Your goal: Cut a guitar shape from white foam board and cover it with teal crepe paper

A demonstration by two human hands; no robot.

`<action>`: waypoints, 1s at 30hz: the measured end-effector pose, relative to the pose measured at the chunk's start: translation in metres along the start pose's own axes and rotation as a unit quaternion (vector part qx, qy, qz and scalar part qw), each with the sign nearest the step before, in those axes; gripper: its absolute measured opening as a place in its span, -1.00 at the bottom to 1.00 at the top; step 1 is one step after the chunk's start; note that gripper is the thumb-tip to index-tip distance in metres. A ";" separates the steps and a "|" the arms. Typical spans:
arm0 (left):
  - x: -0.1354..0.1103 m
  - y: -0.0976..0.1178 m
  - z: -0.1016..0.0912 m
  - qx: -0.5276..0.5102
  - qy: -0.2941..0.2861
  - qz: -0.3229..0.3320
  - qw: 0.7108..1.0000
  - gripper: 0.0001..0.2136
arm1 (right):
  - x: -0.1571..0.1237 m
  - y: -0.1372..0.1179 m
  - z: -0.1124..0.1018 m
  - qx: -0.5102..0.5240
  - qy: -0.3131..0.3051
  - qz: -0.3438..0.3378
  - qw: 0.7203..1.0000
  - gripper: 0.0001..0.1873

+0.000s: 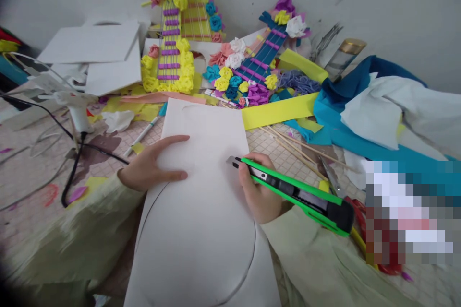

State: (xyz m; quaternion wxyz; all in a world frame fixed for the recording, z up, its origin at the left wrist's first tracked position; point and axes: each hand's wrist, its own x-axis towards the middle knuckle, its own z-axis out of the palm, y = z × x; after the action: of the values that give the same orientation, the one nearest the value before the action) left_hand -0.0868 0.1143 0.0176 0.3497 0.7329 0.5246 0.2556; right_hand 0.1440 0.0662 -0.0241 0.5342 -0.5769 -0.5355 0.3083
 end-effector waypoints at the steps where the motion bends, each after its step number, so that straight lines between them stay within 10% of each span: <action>1: 0.000 0.001 -0.001 0.000 -0.001 -0.003 1.000 -0.35 | 0.000 0.001 0.000 -0.005 0.003 -0.001 1.000 -0.81; 30: -0.004 0.007 0.002 -0.018 0.025 -0.025 0.999 -0.55 | -0.012 -0.033 -0.004 -0.223 -0.032 -0.113 0.968 -0.91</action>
State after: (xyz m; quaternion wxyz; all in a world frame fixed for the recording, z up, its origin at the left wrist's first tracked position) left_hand -0.0820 0.1085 0.0217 0.3559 0.7065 0.5465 0.2747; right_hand 0.1350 0.0490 0.0057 0.4057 -0.6072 -0.6693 0.1369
